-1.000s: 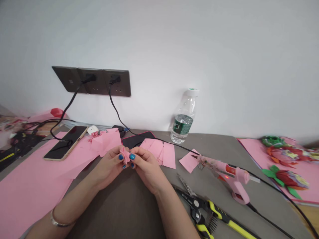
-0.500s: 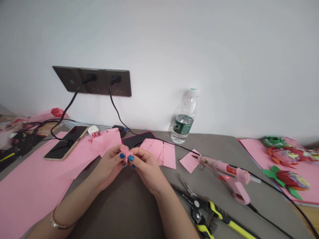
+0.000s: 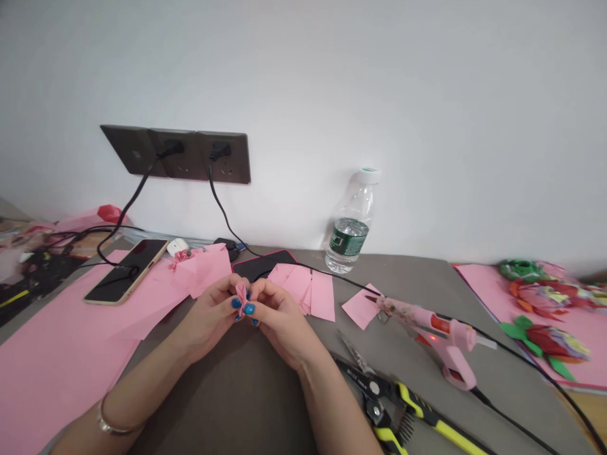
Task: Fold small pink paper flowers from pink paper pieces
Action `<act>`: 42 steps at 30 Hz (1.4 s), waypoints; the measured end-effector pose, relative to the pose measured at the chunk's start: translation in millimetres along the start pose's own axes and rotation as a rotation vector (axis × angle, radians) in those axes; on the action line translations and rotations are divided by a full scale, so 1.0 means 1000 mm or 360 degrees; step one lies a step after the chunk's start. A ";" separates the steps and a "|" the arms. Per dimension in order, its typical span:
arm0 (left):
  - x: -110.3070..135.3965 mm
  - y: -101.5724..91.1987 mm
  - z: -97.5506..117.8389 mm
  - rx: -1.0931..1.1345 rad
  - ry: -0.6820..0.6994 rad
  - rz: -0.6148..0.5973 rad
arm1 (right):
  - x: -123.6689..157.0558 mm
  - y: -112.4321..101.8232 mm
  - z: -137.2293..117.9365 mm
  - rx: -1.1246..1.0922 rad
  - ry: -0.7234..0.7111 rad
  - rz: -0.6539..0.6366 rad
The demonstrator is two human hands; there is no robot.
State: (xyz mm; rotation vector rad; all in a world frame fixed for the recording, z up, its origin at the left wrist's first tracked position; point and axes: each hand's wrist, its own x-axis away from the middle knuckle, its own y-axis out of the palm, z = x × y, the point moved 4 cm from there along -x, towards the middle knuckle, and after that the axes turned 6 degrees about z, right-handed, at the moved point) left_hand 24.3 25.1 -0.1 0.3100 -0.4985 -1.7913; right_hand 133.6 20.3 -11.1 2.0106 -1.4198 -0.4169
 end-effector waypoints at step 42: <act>-0.002 -0.012 0.001 -0.0477 0.0038 0.0447 | -0.001 -0.010 -0.020 0.0869 -0.0831 0.0588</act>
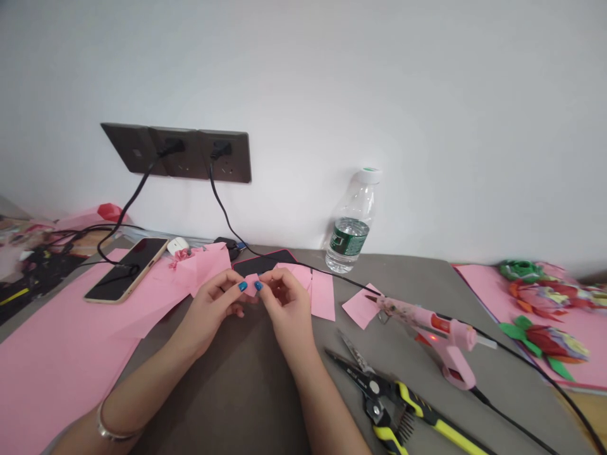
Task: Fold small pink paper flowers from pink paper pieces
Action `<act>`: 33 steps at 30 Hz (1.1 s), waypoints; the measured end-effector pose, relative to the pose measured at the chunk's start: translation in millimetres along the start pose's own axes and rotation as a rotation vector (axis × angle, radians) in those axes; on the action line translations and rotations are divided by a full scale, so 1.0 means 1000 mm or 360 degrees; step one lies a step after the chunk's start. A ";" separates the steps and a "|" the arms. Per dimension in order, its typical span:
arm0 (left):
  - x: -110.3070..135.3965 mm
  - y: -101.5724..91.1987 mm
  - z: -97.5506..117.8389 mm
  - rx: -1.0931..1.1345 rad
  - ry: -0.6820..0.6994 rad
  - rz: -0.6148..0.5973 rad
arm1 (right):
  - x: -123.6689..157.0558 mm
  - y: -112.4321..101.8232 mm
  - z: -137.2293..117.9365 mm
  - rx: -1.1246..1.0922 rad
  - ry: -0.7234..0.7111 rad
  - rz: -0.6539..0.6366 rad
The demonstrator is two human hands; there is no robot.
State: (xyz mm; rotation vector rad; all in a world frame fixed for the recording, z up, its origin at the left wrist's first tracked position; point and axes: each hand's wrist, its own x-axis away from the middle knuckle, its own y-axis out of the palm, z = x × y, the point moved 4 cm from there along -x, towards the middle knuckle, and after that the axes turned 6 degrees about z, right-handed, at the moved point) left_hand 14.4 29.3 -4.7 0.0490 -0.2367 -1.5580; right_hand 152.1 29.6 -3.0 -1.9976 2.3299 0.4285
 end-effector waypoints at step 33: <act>0.000 -0.003 0.002 0.0210 0.0042 0.0093 | 0.002 -0.004 -0.023 0.0630 -0.0750 -0.0346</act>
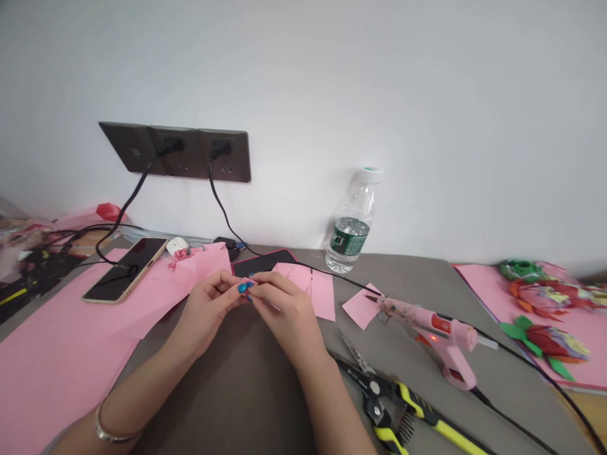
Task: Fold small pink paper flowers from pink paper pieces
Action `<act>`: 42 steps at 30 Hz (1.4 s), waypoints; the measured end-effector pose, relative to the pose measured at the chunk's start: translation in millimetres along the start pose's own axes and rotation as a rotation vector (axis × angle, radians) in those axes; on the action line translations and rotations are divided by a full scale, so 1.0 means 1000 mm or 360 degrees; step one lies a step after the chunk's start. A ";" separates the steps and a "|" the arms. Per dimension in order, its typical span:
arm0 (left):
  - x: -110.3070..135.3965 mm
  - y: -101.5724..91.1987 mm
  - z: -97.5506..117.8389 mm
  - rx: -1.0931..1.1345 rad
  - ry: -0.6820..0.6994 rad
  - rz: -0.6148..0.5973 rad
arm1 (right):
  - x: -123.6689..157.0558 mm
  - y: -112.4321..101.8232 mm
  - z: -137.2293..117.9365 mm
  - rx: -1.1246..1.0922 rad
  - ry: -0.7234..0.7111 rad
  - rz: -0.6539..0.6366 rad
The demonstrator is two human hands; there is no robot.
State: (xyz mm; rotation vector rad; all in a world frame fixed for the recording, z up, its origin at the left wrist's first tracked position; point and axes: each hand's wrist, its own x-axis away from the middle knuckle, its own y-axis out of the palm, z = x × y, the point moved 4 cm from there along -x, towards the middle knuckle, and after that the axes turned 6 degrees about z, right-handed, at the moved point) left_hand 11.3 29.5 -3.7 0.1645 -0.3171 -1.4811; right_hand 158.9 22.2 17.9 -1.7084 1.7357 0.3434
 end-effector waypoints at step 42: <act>0.003 0.002 0.006 -0.0691 0.0274 -0.0193 | 0.004 0.008 0.020 -0.0576 0.0822 -0.0192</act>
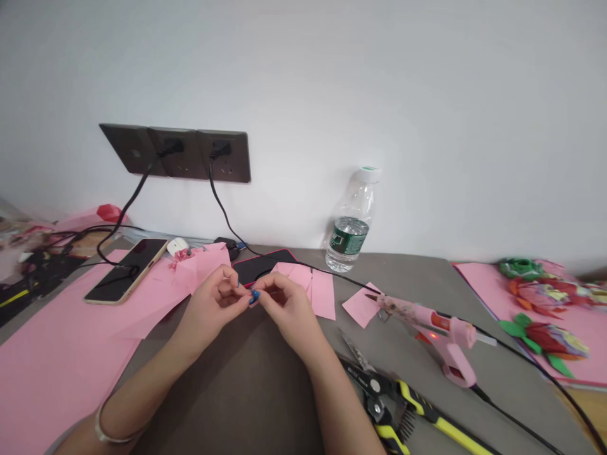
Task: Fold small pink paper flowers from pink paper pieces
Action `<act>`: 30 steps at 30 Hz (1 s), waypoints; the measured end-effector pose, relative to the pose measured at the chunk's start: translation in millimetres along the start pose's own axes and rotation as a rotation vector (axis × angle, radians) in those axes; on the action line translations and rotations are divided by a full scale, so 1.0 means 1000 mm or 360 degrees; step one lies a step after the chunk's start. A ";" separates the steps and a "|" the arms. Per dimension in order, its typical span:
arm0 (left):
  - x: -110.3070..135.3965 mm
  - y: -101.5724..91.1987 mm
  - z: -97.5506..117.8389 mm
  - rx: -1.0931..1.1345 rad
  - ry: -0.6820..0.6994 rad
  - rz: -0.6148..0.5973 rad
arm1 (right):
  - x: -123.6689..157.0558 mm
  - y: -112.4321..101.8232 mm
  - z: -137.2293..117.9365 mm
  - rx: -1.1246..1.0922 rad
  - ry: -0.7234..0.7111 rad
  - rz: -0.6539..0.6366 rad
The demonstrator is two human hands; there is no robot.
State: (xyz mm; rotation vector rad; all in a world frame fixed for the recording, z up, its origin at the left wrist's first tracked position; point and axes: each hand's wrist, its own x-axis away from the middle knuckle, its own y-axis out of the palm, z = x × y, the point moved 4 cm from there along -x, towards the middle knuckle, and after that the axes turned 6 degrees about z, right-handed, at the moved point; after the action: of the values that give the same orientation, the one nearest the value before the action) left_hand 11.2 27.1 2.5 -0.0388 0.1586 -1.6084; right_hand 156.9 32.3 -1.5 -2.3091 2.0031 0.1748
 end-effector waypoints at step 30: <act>-0.002 0.007 -0.008 0.0606 -0.0416 -0.0043 | 0.000 -0.003 -0.001 -0.0032 -0.0057 0.0073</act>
State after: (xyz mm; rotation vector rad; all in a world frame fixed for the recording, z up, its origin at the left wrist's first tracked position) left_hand 17.1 29.7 -5.7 0.0431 -0.3520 -1.6213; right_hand 159.4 33.0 -0.8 -2.2560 2.0477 0.2385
